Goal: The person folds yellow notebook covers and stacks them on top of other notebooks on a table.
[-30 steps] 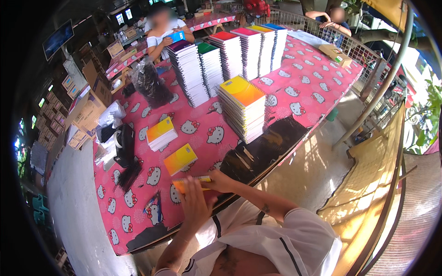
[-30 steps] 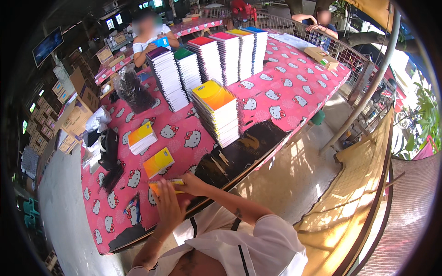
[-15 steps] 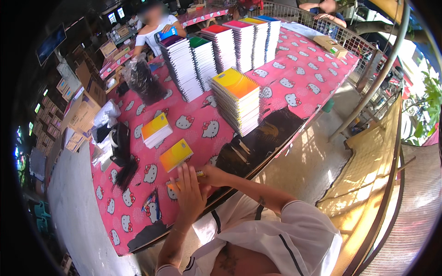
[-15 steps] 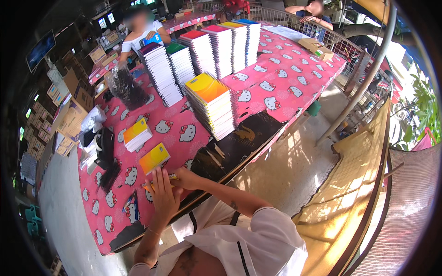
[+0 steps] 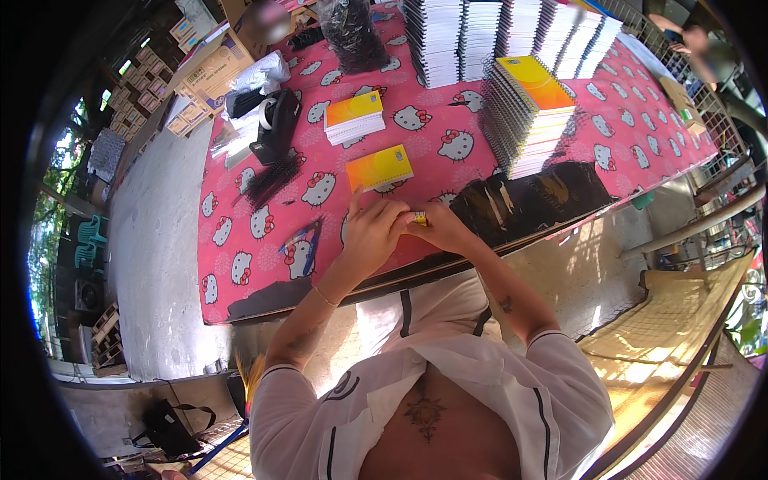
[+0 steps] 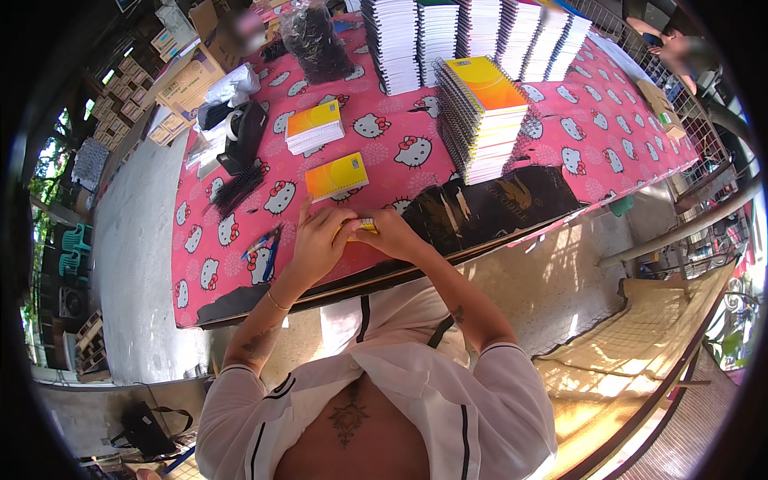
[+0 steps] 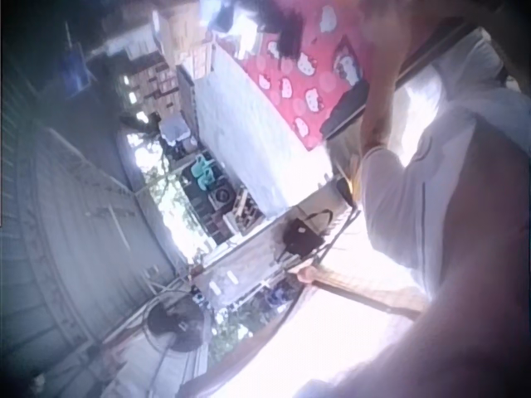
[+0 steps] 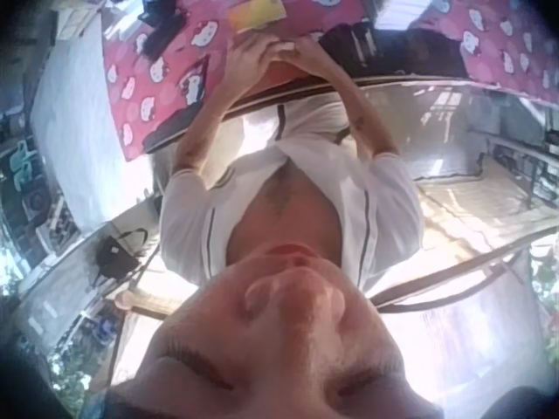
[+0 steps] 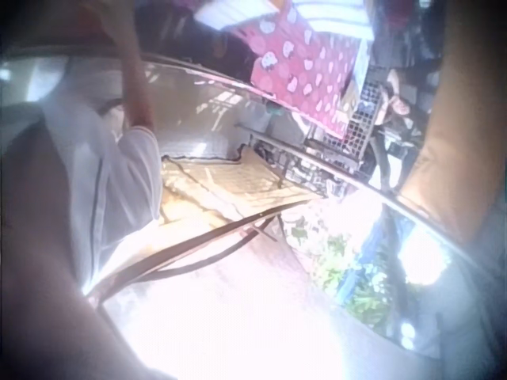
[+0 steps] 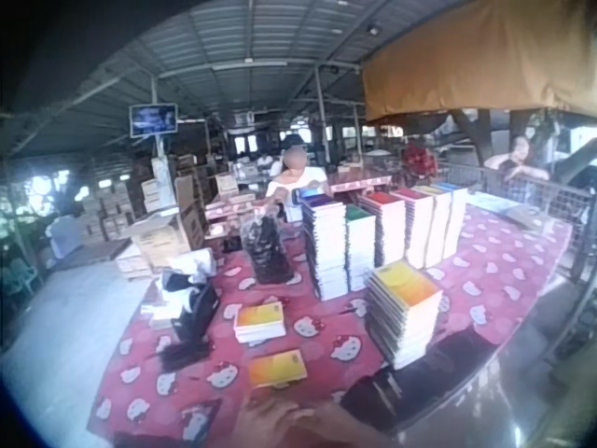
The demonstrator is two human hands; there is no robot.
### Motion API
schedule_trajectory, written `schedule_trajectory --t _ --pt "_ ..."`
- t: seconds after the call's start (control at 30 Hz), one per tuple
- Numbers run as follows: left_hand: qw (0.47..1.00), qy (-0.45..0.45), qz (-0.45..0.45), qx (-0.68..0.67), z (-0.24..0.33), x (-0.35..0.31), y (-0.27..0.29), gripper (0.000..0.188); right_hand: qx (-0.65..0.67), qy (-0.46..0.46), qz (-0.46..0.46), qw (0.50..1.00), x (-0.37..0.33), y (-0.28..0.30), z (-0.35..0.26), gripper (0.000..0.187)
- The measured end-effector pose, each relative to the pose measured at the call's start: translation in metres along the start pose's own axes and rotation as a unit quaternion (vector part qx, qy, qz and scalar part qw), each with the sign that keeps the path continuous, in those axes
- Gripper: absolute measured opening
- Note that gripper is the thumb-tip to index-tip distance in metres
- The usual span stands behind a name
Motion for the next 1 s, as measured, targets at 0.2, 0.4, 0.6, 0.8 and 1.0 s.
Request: schedule_trajectory --t 0.2,0.4,0.6,0.8,1.0 --pt "0.999 -0.035 0.003 0.009 0.006 0.003 -0.003 0.017 -0.042 -0.011 -0.020 0.999 -0.002 0.003 0.002 0.031" --pt "0.998 -0.048 0.014 0.044 0.007 0.006 -0.001 0.017 0.096 0.000 0.051 0.994 -0.017 0.041 -0.006 0.025" --pt "0.997 -0.054 0.020 0.047 0.010 0.004 -0.002 0.018 0.102 -0.017 -0.022 0.994 -0.003 0.047 -0.004 0.014" --pt "0.998 -0.032 -0.016 0.046 0.016 0.001 0.004 0.022 -0.007 0.022 0.019 1.000 0.009 0.042 -0.012 0.017" --pt "1.000 -0.014 -0.024 0.013 0.018 0.015 0.004 0.025 -0.081 -0.025 0.101 0.991 0.002 0.048 -0.038 0.019"
Point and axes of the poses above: each hand's wrist, its own x-axis towards the middle knuckle, its own y-axis out of the back of the hand, z = x × y, the point moved 4 cm from there along x, towards the middle knuckle, and after that the axes turned 12 degrees about y, right-handed, at the moved point
